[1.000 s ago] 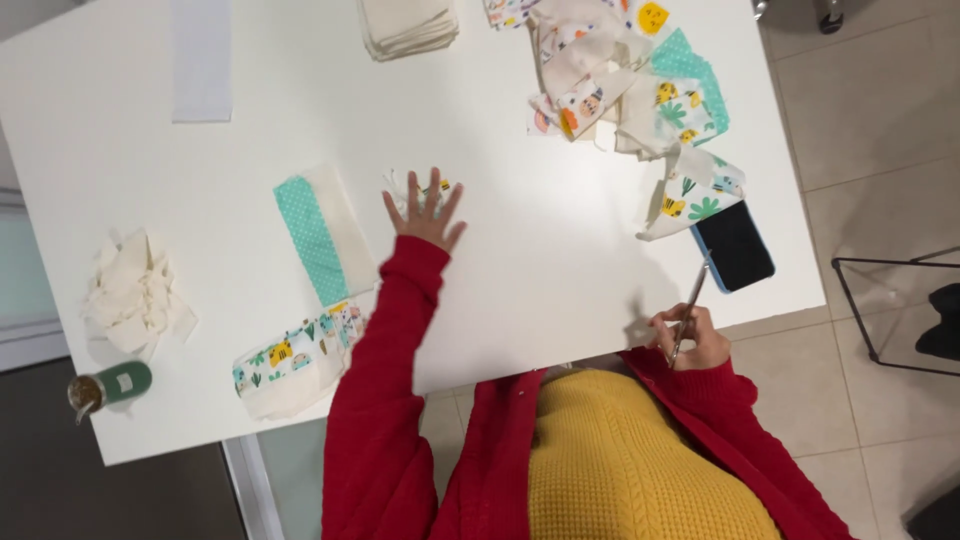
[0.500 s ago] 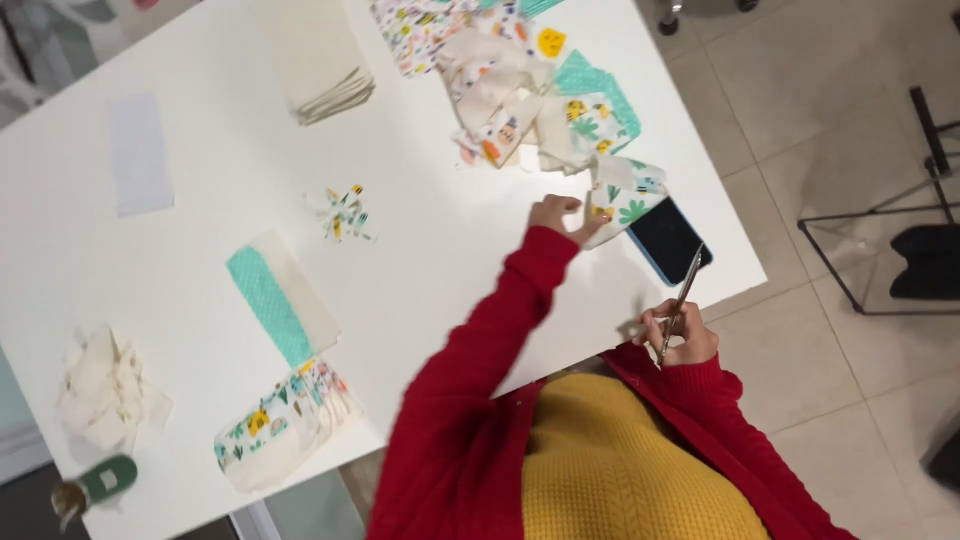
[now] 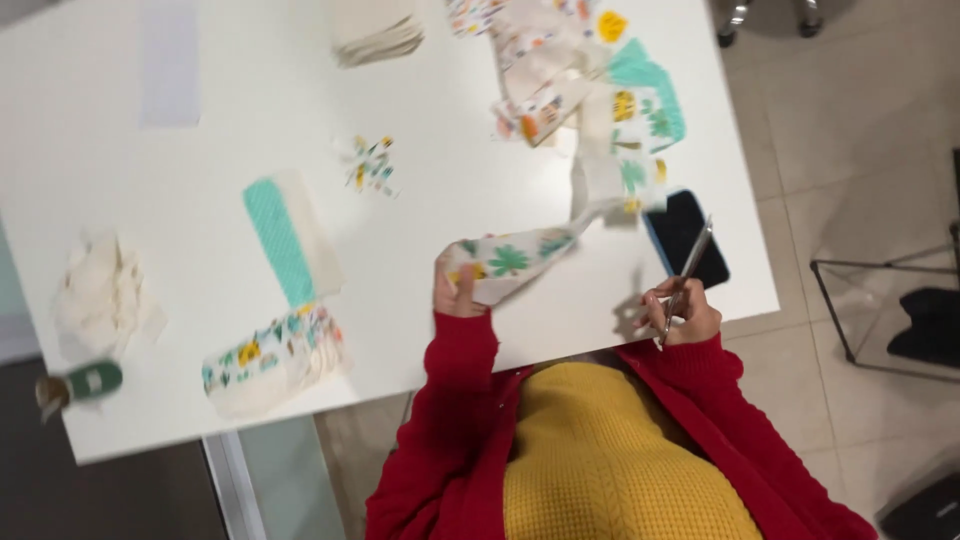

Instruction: Cutting patterned fabric into smaller strips using scissors.

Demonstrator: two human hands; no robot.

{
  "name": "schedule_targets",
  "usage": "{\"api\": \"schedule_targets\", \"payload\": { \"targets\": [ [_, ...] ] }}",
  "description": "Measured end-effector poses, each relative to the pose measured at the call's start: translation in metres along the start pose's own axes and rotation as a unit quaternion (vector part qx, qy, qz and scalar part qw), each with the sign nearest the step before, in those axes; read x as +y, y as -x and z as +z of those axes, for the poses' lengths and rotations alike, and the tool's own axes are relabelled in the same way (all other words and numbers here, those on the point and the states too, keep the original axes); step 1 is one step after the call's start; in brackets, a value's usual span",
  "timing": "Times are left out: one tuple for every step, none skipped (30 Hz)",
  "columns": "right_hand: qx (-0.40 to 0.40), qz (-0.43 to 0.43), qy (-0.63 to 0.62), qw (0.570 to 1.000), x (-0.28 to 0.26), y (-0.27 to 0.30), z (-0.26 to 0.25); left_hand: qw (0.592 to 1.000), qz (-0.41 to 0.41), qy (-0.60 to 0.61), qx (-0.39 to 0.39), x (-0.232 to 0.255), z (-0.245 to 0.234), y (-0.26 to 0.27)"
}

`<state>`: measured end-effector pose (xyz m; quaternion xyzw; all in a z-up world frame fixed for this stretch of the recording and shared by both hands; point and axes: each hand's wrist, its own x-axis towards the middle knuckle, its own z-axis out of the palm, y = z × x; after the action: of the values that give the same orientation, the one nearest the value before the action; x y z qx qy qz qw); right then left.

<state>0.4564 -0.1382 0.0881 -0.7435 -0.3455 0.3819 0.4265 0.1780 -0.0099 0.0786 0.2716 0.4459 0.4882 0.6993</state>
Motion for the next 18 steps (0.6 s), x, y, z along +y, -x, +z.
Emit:
{"api": "schedule_targets", "payload": {
  "targets": [
    [-0.025,0.003,0.019,0.999,-0.006,-0.005,0.007,0.989,0.023,0.139,0.034,0.022,-0.002,0.010],
    [-0.039,-0.001,0.023,0.999,-0.013,-0.007,0.014,0.988,0.030,0.143,0.047,-0.001,-0.034,0.008],
    [-0.087,0.011,0.046,0.995,-0.020,-0.008,0.022,0.980,0.014,0.153,0.128,-0.026,-0.067,0.008],
    [-0.134,0.022,0.069,0.988,-0.027,-0.009,0.030,0.965,-0.004,0.163,0.208,-0.051,-0.099,0.008],
    [-0.143,0.021,0.074,0.987,-0.031,-0.004,0.036,0.962,-0.002,0.168,0.217,-0.076,-0.130,0.006],
    [-0.198,0.084,0.080,0.973,-0.035,0.000,0.043,0.947,-0.025,0.202,0.247,-0.102,-0.160,0.004],
    [-0.249,0.148,0.084,0.954,-0.039,0.005,0.051,0.932,-0.048,0.234,0.273,-0.126,-0.191,0.000],
    [-0.254,0.148,0.088,0.952,-0.023,0.006,0.058,0.929,-0.047,0.237,0.279,-0.125,-0.194,0.004],
    [-0.294,0.164,0.067,0.939,-0.008,0.009,0.063,0.922,-0.061,0.239,0.299,-0.125,-0.196,0.007],
    [-0.334,0.180,0.045,0.924,0.008,0.012,0.068,0.913,-0.076,0.241,0.319,-0.125,-0.197,0.010],
    [-0.334,0.177,0.049,0.924,0.005,0.008,0.075,0.913,-0.074,0.245,0.318,-0.115,-0.193,0.010],
    [-0.329,0.214,0.055,0.918,0.003,0.004,0.082,0.918,-0.086,0.228,0.314,-0.106,-0.188,0.011],
    [-0.327,0.256,0.061,0.908,0.003,0.006,0.088,0.920,-0.102,0.210,0.315,-0.098,-0.184,0.021],
    [-0.330,0.258,0.065,0.906,-0.006,0.002,0.097,0.918,-0.104,0.213,0.320,-0.098,-0.183,0.027],
    [-0.335,0.258,0.075,0.903,-0.015,-0.003,0.108,0.925,-0.104,0.203,0.305,-0.097,-0.182,0.030],
    [-0.339,0.258,0.084,0.901,-0.024,-0.008,0.118,0.932,-0.105,0.193,0.289,-0.096,-0.180,0.033],
    [-0.339,0.255,0.085,0.902,-0.031,-0.016,0.129,0.932,-0.102,0.194,0.288,-0.087,-0.178,0.034],
    [-0.330,0.252,0.090,0.905,-0.037,-0.023,0.140,0.936,-0.100,0.211,0.264,-0.079,-0.175,0.036]
  ]
}}
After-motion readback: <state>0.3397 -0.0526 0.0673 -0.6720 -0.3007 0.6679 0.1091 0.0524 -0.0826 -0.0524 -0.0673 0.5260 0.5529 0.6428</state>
